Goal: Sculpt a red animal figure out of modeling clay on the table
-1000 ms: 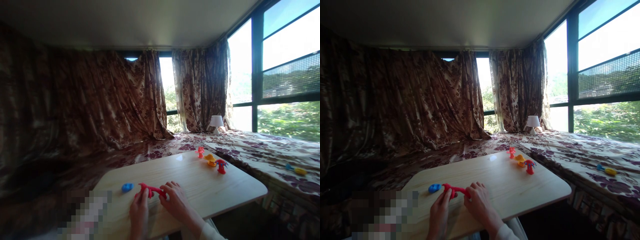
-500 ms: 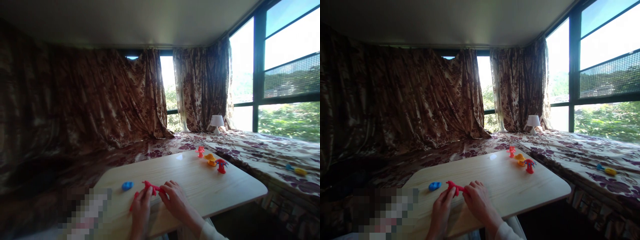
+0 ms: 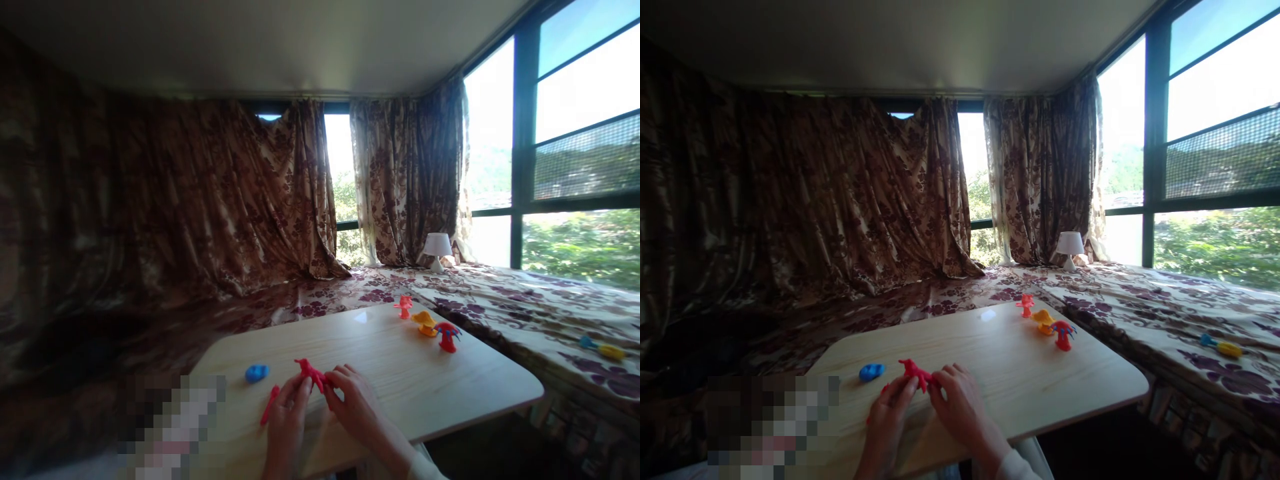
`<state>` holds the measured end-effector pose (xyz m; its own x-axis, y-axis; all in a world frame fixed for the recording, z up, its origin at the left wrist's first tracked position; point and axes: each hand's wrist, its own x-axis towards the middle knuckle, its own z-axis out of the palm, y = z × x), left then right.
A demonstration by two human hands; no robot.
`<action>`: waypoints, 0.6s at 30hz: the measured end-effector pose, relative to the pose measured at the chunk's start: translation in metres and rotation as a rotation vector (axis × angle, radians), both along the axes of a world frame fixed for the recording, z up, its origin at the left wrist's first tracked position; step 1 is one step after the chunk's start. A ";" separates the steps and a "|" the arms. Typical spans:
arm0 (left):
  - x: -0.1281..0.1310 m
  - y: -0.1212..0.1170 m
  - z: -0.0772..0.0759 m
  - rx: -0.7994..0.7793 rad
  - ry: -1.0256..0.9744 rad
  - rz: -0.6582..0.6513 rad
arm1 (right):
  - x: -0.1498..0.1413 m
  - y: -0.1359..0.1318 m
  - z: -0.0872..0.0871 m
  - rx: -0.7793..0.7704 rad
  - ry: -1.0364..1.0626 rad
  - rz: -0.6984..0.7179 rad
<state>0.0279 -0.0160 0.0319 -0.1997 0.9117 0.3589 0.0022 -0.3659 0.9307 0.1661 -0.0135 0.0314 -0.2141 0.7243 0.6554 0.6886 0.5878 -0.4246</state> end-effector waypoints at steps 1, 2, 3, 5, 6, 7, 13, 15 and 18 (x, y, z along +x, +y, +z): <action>0.000 0.000 0.001 0.004 -0.028 0.002 | 0.000 0.001 0.000 0.001 0.015 -0.014; 0.000 0.001 0.001 0.006 -0.057 0.009 | 0.000 0.001 0.000 0.002 0.030 -0.030; 0.000 0.002 0.000 0.006 -0.082 0.024 | 0.000 0.001 -0.001 0.003 0.042 -0.044; -0.001 0.004 -0.002 0.003 -0.115 0.054 | 0.000 0.002 -0.001 0.006 0.059 -0.052; -0.002 0.005 -0.004 0.003 -0.126 0.068 | 0.000 0.002 -0.002 0.005 0.071 -0.044; -0.003 0.007 -0.006 0.003 -0.132 0.079 | -0.001 0.003 -0.003 -0.002 0.087 -0.022; -0.006 0.011 -0.012 -0.003 -0.048 0.070 | 0.000 0.007 -0.010 -0.154 0.420 0.165; -0.004 0.008 -0.009 -0.005 0.002 0.048 | 0.001 0.008 -0.007 -0.222 0.504 0.229; 0.000 0.002 -0.001 -0.009 0.036 0.082 | 0.002 0.008 -0.001 -0.279 0.561 0.332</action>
